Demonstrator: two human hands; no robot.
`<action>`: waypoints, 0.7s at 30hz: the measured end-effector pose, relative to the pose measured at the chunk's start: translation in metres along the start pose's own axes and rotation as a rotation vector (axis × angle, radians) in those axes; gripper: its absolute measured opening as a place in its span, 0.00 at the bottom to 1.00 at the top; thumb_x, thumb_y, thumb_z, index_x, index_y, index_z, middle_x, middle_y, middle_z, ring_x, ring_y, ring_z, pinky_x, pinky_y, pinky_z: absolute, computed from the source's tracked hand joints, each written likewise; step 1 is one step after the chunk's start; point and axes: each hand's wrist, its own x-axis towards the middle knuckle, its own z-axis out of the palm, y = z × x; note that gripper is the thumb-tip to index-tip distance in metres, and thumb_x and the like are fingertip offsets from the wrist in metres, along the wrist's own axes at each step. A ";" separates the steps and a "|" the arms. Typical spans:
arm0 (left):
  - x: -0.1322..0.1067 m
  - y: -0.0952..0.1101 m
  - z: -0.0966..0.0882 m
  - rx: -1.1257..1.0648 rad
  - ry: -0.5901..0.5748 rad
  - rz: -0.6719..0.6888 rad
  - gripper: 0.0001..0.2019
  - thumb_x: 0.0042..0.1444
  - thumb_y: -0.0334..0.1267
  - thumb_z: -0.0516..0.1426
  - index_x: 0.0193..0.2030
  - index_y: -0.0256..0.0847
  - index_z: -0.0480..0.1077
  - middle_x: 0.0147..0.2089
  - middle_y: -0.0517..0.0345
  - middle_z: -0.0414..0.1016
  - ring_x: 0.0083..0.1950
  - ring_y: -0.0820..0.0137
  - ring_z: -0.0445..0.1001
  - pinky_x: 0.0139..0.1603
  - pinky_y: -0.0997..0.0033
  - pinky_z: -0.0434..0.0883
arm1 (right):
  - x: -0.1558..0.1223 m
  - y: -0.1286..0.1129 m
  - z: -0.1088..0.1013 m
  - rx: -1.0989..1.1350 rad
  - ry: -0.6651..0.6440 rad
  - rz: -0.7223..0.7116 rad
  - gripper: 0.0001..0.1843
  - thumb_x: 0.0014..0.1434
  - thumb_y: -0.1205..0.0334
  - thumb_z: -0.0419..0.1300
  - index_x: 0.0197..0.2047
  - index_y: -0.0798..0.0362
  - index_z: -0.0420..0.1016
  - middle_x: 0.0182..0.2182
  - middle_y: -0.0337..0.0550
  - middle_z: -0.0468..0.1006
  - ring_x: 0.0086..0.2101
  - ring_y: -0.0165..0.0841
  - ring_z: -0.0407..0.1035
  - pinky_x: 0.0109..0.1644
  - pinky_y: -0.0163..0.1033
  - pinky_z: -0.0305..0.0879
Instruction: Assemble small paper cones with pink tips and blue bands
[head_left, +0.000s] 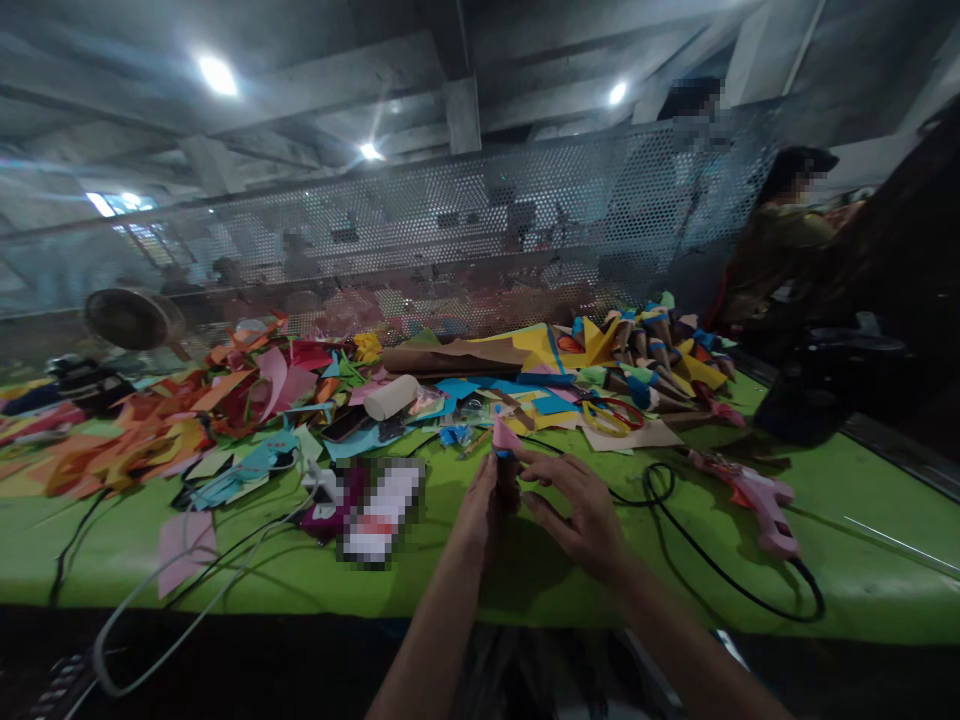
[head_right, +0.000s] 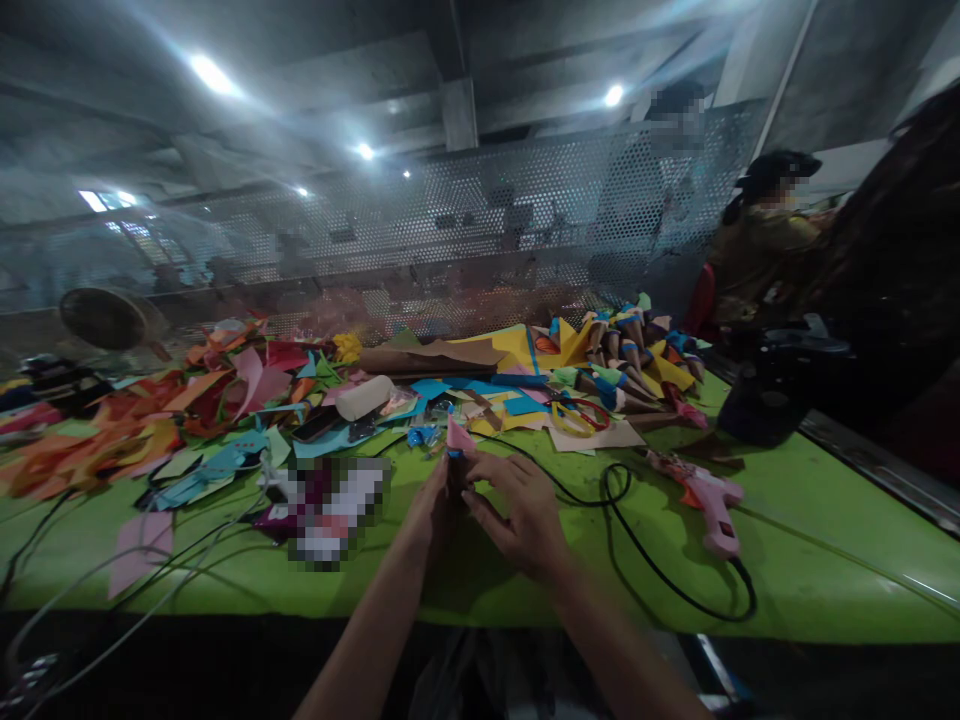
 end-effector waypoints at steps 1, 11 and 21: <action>0.001 -0.001 -0.001 -0.002 0.001 0.000 0.23 0.53 0.54 0.63 0.49 0.39 0.74 0.32 0.57 0.74 0.31 0.73 0.69 0.31 0.74 0.64 | 0.000 0.000 0.000 0.001 0.001 0.001 0.07 0.62 0.63 0.60 0.45 0.46 0.71 0.51 0.44 0.79 0.41 0.38 0.73 0.44 0.45 0.68; -0.005 0.004 0.004 0.045 -0.020 -0.020 0.24 0.55 0.56 0.60 0.49 0.39 0.76 0.40 0.53 0.77 0.32 0.73 0.69 0.33 0.73 0.64 | 0.000 0.001 0.001 -0.012 -0.008 -0.001 0.07 0.62 0.63 0.60 0.45 0.46 0.71 0.51 0.44 0.79 0.42 0.39 0.73 0.45 0.46 0.68; 0.003 -0.002 -0.002 -0.022 0.006 -0.030 0.24 0.50 0.59 0.63 0.43 0.39 0.76 0.36 0.51 0.76 0.32 0.69 0.70 0.31 0.69 0.66 | -0.001 0.002 -0.001 0.010 0.014 0.025 0.06 0.63 0.62 0.59 0.44 0.47 0.72 0.52 0.45 0.78 0.45 0.39 0.74 0.49 0.47 0.68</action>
